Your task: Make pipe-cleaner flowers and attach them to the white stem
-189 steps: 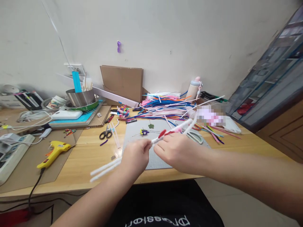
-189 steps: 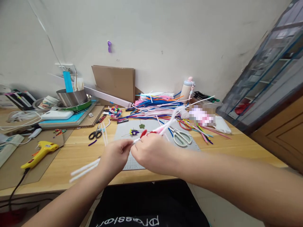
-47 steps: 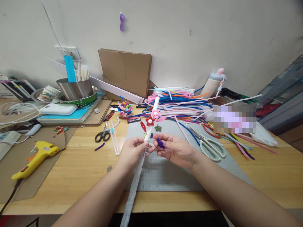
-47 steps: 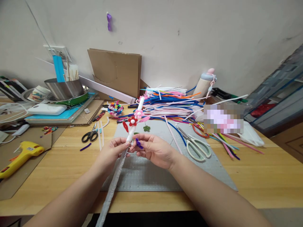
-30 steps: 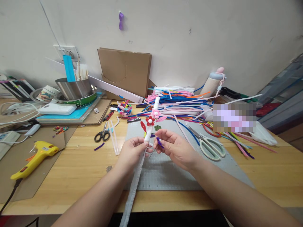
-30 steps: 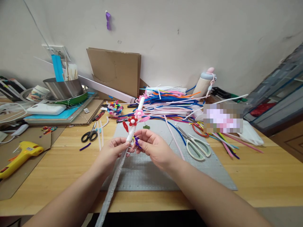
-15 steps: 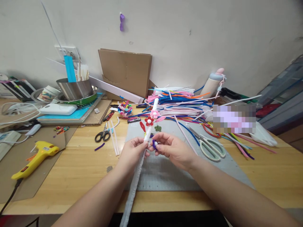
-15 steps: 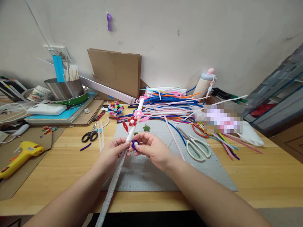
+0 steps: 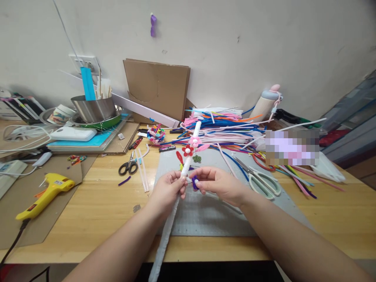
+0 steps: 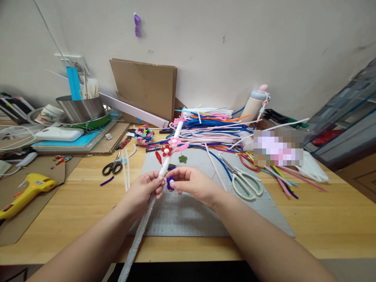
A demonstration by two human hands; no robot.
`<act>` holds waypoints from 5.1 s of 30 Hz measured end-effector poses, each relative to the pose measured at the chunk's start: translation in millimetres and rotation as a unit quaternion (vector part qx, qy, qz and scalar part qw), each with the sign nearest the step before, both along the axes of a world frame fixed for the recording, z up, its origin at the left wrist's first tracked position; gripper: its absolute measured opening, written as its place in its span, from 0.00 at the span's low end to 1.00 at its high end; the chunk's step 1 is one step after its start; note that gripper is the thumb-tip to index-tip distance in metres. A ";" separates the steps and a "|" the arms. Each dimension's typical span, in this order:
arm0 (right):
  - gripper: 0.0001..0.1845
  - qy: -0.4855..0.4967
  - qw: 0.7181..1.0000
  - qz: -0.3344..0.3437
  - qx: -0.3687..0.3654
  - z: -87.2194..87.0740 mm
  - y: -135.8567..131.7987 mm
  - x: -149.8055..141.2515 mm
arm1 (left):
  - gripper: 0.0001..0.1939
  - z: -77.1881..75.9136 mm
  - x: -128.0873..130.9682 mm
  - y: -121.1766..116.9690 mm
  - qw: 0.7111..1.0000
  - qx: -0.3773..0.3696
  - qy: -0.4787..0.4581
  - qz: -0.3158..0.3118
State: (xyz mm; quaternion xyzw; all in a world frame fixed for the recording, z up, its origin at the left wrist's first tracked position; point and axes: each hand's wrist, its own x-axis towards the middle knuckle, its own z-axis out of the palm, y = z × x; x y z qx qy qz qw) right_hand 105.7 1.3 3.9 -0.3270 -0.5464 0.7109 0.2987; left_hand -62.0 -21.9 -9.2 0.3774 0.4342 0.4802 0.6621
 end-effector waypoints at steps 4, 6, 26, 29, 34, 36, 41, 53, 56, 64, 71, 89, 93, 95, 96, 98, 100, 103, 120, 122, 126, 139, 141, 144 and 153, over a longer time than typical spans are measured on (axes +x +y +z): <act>0.13 -0.022 0.997 0.060 -0.049 0.7 4.1 7.0 | 0.14 -0.1 1.0 -1.6 1.000 0.004 0.016 -0.011; 0.12 -0.032 0.995 0.080 -0.049 -0.1 5.5 8.8 | 0.13 0.0 1.4 -2.1 1.000 0.004 0.022 -0.009; 0.07 -0.145 0.984 0.079 0.062 -1.0 1.5 1.6 | 0.12 -2.5 0.6 -1.8 1.000 -0.003 0.030 0.006; 0.07 -0.132 0.986 0.081 0.055 7.3 2.7 5.8 | 0.13 -2.6 -0.2 -1.1 0.999 -0.006 0.033 0.024; 0.08 -0.139 0.972 0.188 0.009 19.8 6.4 36.9 | 0.10 -6.9 -3.6 2.2 0.998 -0.005 0.049 0.049; 0.09 -0.162 0.951 0.260 -0.033 15.4 4.4 50.8 | 0.08 -8.7 -4.6 3.0 0.997 -0.008 0.056 0.052; 0.09 -0.245 0.916 0.304 -0.094 -8.2 -5.4 67.2 | 0.07 -10.2 -4.8 3.4 0.996 -0.010 0.068 0.055; 0.06 -0.413 0.876 0.247 0.006 -11.4 -15.8 58.1 | 0.05 -4.7 -5.4 3.1 0.996 -0.004 0.065 0.055; 0.07 -0.454 0.858 0.234 0.048 -9.5 -20.7 54.4 | 0.05 -4.9 -5.5 2.9 0.997 0.003 0.061 0.053; 0.09 -0.549 0.782 0.206 0.210 3.6 -32.7 44.8 | 0.06 -3.9 -5.2 2.3 0.997 0.004 0.056 0.058; 0.07 -0.528 0.807 0.173 0.202 2.5 -33.0 47.4 | 0.05 -2.9 -4.5 1.2 0.997 -0.001 0.056 0.061; 0.04 -0.504 0.838 0.196 0.076 -6.5 -26.5 54.2 | 0.06 -5.2 -4.1 1.6 0.997 0.001 0.054 0.061; 0.04 -0.504 0.840 0.189 0.068 -6.4 -27.2 53.2 | 0.06 -4.9 -3.9 1.2 0.997 -0.001 0.051 0.062; 0.05 -0.498 0.846 0.183 0.057 -7.1 -27.4 53.3 | 0.06 -4.6 -3.9 1.1 0.997 0.001 0.055 0.060; 0.05 -0.494 0.848 0.182 0.052 -7.7 -27.6 53.4 | 0.06 -4.5 -3.9 1.1 0.997 0.002 0.057 0.059; 0.05 -0.490 0.850 0.185 0.047 -8.8 -27.8 53.5 | 0.06 -4.2 -3.8 1.1 0.997 0.004 0.059 0.057; 0.04 -0.489 0.850 0.191 0.042 -10.0 -27.9 53.2 | 0.06 -4.0 -3.7 1.2 0.997 0.003 0.059 0.056; 0.03 -0.489 0.850 0.193 0.031 -12.0 -27.2 52.2 | 0.05 -3.8 -3.5 1.2 0.997 0.002 0.060 0.055; 0.06 -0.484 0.851 0.204 -0.022 -17.0 -25.1 48.4 | 0.06 -4.9 -3.0 1.2 0.997 -0.003 0.058 0.059; 0.06 -0.446 0.871 0.205 -0.031 -13.1 -24.0 55.0 | 0.06 -5.1 -3.6 1.3 0.996 -0.003 0.060 0.061; 0.09 -0.406 0.904 0.132 -0.003 -6.5 -28.8 67.1 | 0.05 -4.0 -4.1 0.3 0.997 0.002 0.060 0.057; 0.07 -0.356 0.926 0.061 0.113 10.3 -54.6 45.0 | 0.07 2.2 -2.9 -2.0 0.997 -0.015 0.061 0.051; 0.09 -0.282 0.954 0.037 0.099 27.4 -42.4 34.6 | 0.08 3.8 -2.3 -2.6 0.996 -0.032 0.065 0.052; 0.10 -0.233 0.961 -0.006 0.147 41.6 -21.7 15.9 | 0.09 6.9 -2.5 -2.8 0.994 -0.055 0.070 0.060; 0.11 -0.164 0.966 -0.075 0.187 10.1 13.6 -9.8 | 0.09 7.5 -4.7 -0.7 0.994 -0.076 0.051 0.064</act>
